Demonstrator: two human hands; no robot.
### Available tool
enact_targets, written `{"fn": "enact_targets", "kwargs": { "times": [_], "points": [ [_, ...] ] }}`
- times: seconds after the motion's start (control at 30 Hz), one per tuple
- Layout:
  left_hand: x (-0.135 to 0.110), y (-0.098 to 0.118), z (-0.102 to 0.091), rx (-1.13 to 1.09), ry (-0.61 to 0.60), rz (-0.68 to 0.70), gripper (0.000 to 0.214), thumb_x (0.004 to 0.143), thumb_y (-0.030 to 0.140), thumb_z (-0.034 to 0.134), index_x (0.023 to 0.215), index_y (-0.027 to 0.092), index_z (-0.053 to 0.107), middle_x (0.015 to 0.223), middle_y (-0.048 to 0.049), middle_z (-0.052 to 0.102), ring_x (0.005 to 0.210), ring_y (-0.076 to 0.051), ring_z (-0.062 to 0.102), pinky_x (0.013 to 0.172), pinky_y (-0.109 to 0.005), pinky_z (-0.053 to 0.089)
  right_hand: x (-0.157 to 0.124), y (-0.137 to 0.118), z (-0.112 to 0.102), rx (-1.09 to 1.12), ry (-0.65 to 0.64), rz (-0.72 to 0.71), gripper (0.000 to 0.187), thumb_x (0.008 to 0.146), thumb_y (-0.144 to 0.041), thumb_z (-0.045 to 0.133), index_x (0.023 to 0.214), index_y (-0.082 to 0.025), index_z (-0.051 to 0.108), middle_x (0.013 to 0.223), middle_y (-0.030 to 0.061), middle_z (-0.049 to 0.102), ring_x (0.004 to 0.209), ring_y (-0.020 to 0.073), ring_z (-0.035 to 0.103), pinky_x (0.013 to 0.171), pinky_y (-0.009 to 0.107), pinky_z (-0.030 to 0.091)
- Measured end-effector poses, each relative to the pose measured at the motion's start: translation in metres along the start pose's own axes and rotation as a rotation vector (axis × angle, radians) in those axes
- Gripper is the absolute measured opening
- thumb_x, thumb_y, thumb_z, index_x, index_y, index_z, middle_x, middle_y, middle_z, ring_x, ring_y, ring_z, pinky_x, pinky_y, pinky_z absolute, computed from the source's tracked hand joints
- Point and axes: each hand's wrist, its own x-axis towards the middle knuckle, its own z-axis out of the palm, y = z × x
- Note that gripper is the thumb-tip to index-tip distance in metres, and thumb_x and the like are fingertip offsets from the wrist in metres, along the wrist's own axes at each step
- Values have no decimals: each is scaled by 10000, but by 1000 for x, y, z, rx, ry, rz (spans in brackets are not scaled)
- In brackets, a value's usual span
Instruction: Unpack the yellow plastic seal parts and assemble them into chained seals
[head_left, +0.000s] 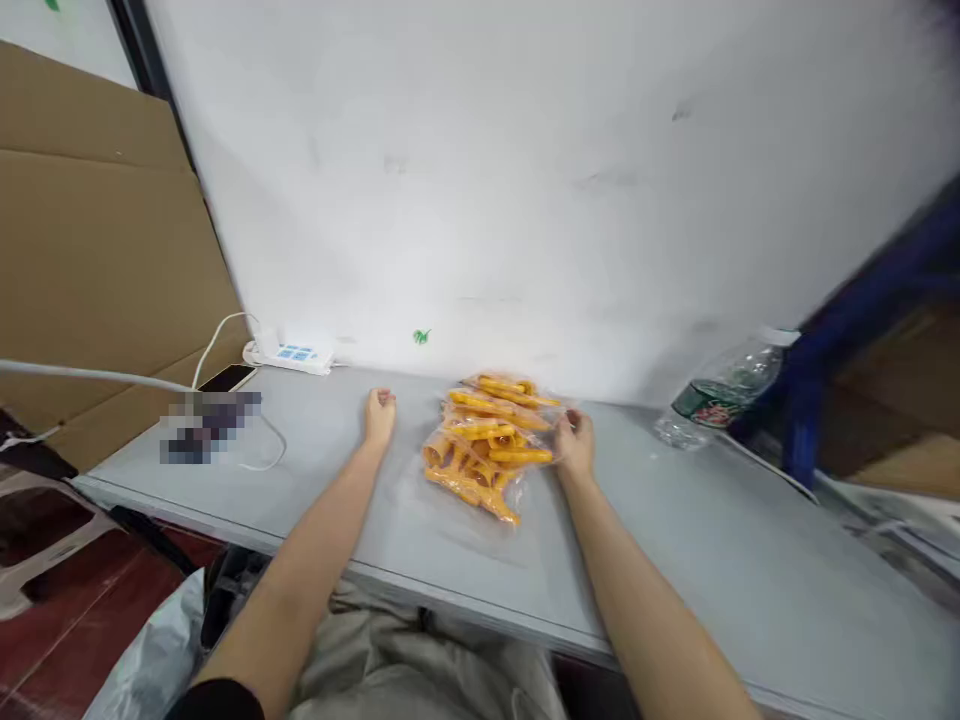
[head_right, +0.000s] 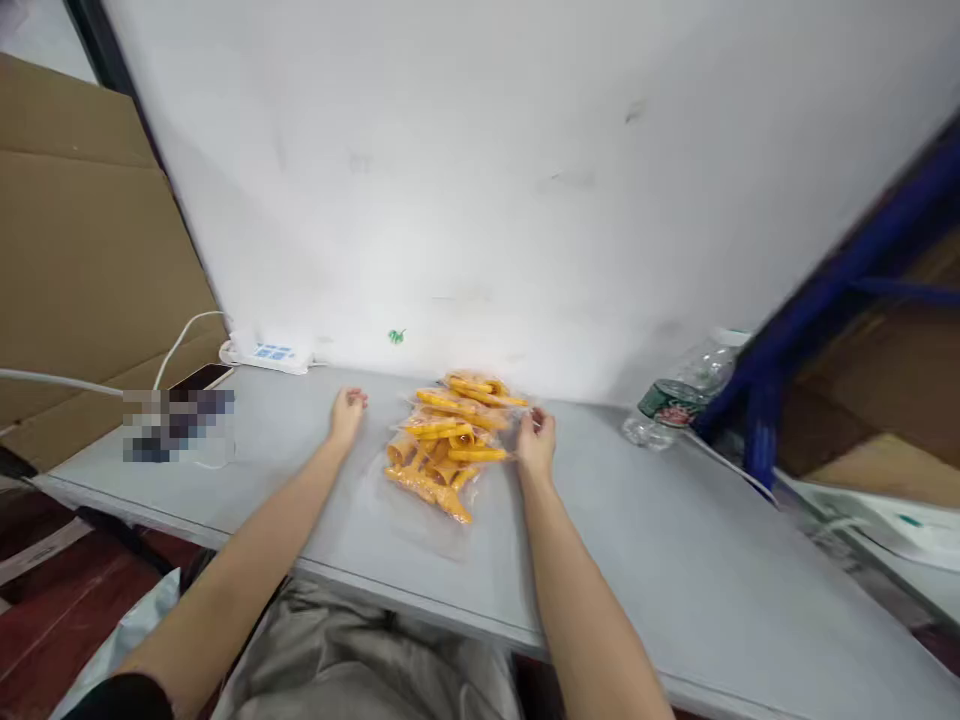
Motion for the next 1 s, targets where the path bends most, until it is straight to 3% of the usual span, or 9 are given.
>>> {"fn": "enact_targets", "kwargs": {
  "times": [0.33,0.63,1.0],
  "points": [
    [-11,14,3,-38,-38,-59,144,767,102,497,859,195,555,762,-16,674,617,-120,604,669,-248,480,0,0,0,-70,-43,17,423,730,-531,546,976,-189,587,1017,107,676,904,228,594,864,395,469],
    [-21,29,2,-57,-77,-100,147,749,74,472,792,197,540,717,-9,656,601,-123,585,688,-261,471,0,-1,-2,-102,-74,35,366,688,-456,530,923,-181,584,926,90,674,875,235,603,860,390,464],
    [-23,33,0,-40,-101,-121,134,742,95,495,811,193,556,756,-28,677,624,-134,603,705,-279,475,-3,-8,-1,-65,-77,48,421,678,-581,544,854,-198,572,908,83,676,858,228,606,828,379,479]
  ]
}}
